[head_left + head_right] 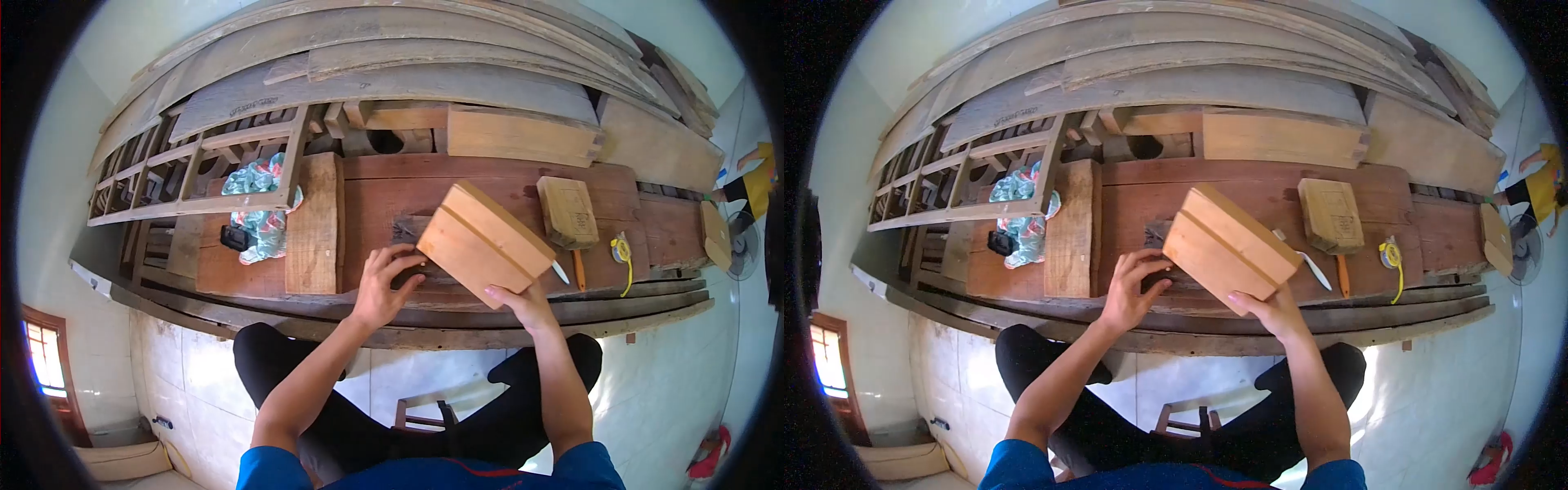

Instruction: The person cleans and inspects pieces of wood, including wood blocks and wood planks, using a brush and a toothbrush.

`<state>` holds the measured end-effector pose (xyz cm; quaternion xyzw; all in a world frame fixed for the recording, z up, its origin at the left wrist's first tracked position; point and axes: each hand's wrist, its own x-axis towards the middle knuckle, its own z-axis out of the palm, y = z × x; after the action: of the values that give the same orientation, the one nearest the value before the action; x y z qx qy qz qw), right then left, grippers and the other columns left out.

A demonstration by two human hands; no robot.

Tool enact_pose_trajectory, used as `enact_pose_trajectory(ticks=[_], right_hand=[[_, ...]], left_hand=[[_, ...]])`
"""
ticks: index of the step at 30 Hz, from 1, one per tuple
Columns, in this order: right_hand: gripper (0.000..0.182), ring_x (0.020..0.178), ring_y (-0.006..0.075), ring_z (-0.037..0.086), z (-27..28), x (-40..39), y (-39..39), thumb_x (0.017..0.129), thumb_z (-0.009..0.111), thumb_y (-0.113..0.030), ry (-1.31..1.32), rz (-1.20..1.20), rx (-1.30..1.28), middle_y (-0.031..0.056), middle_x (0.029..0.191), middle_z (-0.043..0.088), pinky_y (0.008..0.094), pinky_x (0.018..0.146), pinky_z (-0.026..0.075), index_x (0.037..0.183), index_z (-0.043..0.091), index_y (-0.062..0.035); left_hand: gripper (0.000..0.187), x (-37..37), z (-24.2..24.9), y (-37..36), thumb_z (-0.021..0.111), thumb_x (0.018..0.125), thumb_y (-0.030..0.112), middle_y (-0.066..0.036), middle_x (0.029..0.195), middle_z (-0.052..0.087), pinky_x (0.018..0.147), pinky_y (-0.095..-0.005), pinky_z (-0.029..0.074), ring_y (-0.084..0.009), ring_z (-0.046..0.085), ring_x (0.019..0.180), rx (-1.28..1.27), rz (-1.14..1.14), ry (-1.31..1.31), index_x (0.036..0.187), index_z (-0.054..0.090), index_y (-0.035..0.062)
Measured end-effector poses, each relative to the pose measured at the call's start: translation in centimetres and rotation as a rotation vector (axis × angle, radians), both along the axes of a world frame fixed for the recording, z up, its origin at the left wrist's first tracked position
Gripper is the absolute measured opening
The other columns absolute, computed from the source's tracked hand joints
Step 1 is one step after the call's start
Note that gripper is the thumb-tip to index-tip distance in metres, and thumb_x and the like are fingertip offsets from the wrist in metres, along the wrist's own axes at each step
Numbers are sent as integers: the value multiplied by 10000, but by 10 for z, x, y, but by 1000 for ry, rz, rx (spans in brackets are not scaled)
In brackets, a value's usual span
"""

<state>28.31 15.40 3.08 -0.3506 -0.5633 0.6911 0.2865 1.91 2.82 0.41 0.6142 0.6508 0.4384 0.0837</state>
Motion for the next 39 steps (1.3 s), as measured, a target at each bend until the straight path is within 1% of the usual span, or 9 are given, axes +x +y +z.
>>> enact_pose_trajectory(ticks=[8, 12, 14, 15, 18, 22, 31, 34, 39], right_hand=[[552, 1106, 154, 626, 0, -25, 6, 820, 846, -68, 64, -72, 46, 80, 1207, 678, 324, 976, 503, 1314, 611, 3], [452, 1064, 154, 649, 15, 5, -12, 843, 832, -77, 58, -102, 258, 79, 1161, 706, 321, 932, 524, 1251, 655, 5], [441, 1065, 180, 664, 24, 17, -13, 843, 837, -100, -94, -21, 435, 89, 1174, 708, 332, 927, 534, 1234, 665, 8], [322, 1003, 166, 688, 31, 6, -20, 860, 823, -71, -31, -132, 594, 77, 1106, 737, 310, 882, 549, 1151, 707, 0], [314, 1017, 153, 684, 39, -2, -23, 848, 827, -38, -151, -34, 488, 81, 1119, 737, 307, 891, 546, 1135, 706, 3], [505, 1064, 159, 660, 36, -4, -21, 812, 832, 11, 28, 13, 473, 88, 1190, 688, 320, 929, 529, 1270, 620, 9], [558, 1103, 160, 645, 16, 1, -8, 789, 855, -18, 117, -33, 298, 84, 1198, 687, 331, 963, 518, 1292, 615, 1], [393, 1028, 136, 686, 21, 2, -4, 823, 838, -29, -29, 94, 482, 66, 1137, 736, 295, 882, 547, 1187, 693, -4], [415, 1057, 136, 670, 37, 5, -11, 816, 840, -32, -13, 154, 441, 93, 1202, 723, 311, 915, 538, 1206, 698, -12]], left_hand=[[274, -1, -5, 10, 799, 888, 124, -133, 1346, 560, 1041, -408, 461, -313, 566, 1197, -27, 53, -111, 1155, 739, 109], [230, 3, -5, 11, 786, 911, 155, -139, 1336, 553, 1031, -425, 476, -326, 577, 1210, -37, 53, -344, 1132, 738, 114], [173, 4, -9, 14, 789, 912, 148, -127, 1297, 578, 951, -383, 515, -285, 622, 1116, -38, 109, -330, 1071, 749, 93], [161, 5, -11, 14, 789, 911, 144, -123, 1284, 589, 914, -369, 525, -267, 638, 1056, -29, 124, -320, 1056, 750, 88], [140, 9, -11, 15, 789, 911, 133, -112, 1247, 618, 809, -343, 536, -212, 634, 858, -23, 153, -321, 1032, 751, 74], [137, 8, -13, 14, 786, 910, 119, -110, 1241, 633, 736, -337, 522, -171, 565, 690, 17, 151, -294, 1029, 746, 62], [132, 7, -19, 13, 793, 894, 74, -129, 1254, 640, 703, -321, 511, -149, 519, 627, 41, 140, -335, 1019, 756, 55], [143, 7, -14, 13, 776, 899, 55, -117, 1261, 644, 669, -303, 503, -137, 526, 643, 36, 143, -312, 1039, 755, 37], [186, 4, -21, 14, 740, 882, -18, -110, 1263, 648, 665, -289, 489, -122, 509, 658, 94, 111, -370, 1065, 751, 16]])
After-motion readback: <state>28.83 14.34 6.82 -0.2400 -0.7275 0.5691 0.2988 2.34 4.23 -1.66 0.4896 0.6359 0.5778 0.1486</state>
